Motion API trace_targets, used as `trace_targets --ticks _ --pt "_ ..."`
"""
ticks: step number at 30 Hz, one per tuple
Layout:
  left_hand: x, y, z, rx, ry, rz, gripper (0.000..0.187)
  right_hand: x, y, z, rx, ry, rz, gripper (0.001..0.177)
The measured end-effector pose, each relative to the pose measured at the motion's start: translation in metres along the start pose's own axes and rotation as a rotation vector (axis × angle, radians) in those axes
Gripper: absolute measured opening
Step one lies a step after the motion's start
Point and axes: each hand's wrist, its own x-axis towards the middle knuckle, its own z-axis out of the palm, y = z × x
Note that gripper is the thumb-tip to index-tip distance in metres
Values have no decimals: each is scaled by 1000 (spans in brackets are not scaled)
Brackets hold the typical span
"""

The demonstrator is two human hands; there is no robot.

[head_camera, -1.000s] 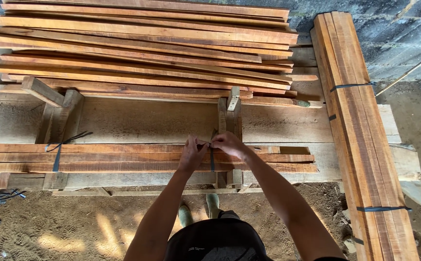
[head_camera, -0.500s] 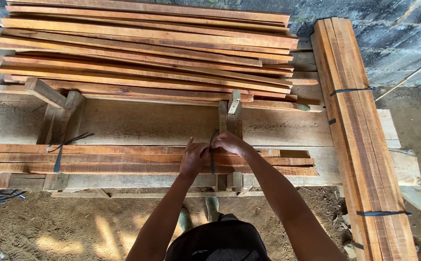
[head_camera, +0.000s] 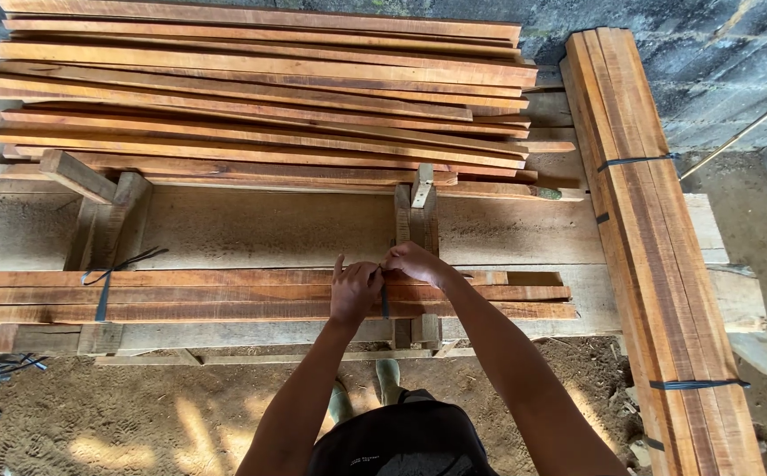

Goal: Bundling long wooden slats together using plastic ties on a workbench.

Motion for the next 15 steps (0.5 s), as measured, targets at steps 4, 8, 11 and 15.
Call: trace_targets --ticks 4,8,11,15 --pt "5 6 -10 -8 7 13 7 0 0 -3 -5 15 -45 22" --pt "10 11 -21 -65 -15 12 9 10 19 -2 -52 78 -123 19" --pt "14 12 -27 -119 -59 28 8 12 23 0 -157 170 -157 17" --pt "14 13 -34 -199 -156 67 7 2 12 8 -238 244 -166 14"
